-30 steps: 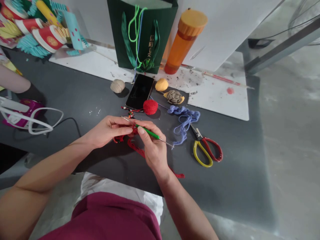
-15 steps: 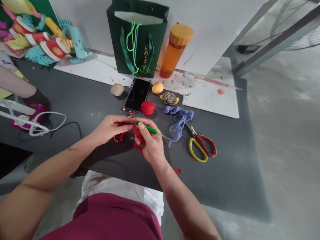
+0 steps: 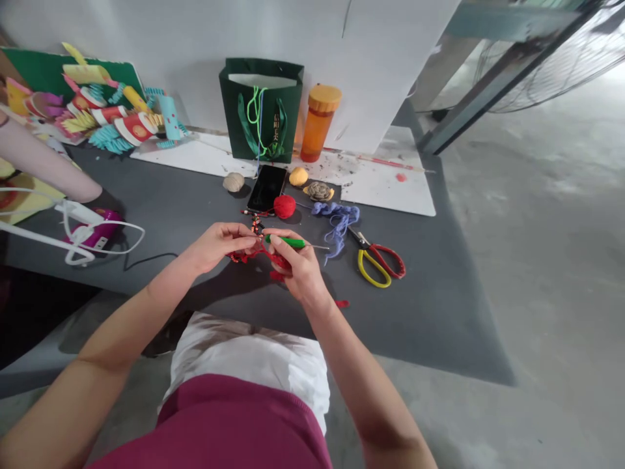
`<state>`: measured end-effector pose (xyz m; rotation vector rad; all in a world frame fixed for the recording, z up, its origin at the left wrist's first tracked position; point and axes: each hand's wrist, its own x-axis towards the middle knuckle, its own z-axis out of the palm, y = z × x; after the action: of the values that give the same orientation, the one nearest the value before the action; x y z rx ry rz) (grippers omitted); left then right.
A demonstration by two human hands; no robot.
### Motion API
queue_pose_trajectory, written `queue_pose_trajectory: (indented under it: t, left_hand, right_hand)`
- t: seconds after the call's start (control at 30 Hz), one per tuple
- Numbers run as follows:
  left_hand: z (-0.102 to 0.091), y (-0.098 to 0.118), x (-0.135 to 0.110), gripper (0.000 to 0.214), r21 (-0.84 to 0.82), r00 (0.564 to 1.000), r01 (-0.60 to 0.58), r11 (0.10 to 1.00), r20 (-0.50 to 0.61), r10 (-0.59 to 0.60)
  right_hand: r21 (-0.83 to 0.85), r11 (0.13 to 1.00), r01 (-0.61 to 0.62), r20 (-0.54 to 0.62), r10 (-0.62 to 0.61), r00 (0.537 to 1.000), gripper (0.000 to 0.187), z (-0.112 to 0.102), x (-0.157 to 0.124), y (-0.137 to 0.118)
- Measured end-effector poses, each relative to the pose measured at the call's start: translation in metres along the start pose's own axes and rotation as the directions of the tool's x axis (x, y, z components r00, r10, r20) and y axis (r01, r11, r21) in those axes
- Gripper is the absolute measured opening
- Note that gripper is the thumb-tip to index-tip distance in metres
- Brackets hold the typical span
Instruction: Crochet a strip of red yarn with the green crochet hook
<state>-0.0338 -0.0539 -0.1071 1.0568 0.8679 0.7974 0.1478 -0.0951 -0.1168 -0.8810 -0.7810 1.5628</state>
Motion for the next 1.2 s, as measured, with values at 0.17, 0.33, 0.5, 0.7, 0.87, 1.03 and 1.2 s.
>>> queue_pose_trajectory:
  t: [0.17,0.33,0.5,0.7,0.87,1.03,1.2]
  left_hand:
    - [0.018,-0.016,-0.040,0.040,-0.153,0.998,-0.057,0.987,-0.041,0.051]
    - [0.043,-0.034,-0.071,0.042,-0.243,0.976,-0.162,0.956,-0.185,0.119]
    - [0.056,-0.037,-0.095,0.037,-0.249,0.939,-0.249,0.936,-0.298,0.171]
    - [0.056,-0.029,-0.119,0.031,-0.236,0.943,-0.198,0.951,-0.311,0.119]
    - [0.059,-0.029,-0.130,0.029,-0.178,0.938,-0.236,0.955,-0.297,0.177]
    - [0.067,-0.039,-0.134,0.033,-0.157,0.956,-0.234,0.960,-0.220,0.197]
    - [0.075,-0.043,-0.142,0.031,-0.220,0.954,-0.266,0.938,-0.200,0.224]
  right_hand:
    - [0.107,0.990,-0.090,0.076,0.083,0.994,0.033,0.008,-0.043,0.000]
    - [0.183,0.975,-0.125,0.084,0.111,0.990,0.031,0.019,-0.074,0.006]
    - [0.240,0.966,-0.095,0.083,0.078,0.994,0.028,0.025,-0.094,0.014]
    - [0.191,0.981,-0.032,0.014,0.030,0.999,0.031,0.027,-0.107,0.019]
    - [0.095,0.995,-0.035,0.036,0.032,0.999,0.031,0.029,-0.116,0.017]
    - [0.099,0.992,-0.072,0.054,0.067,0.996,0.031,0.031,-0.129,0.013]
    - [0.122,0.991,-0.048,0.017,0.046,0.999,0.031,0.030,-0.139,0.015]
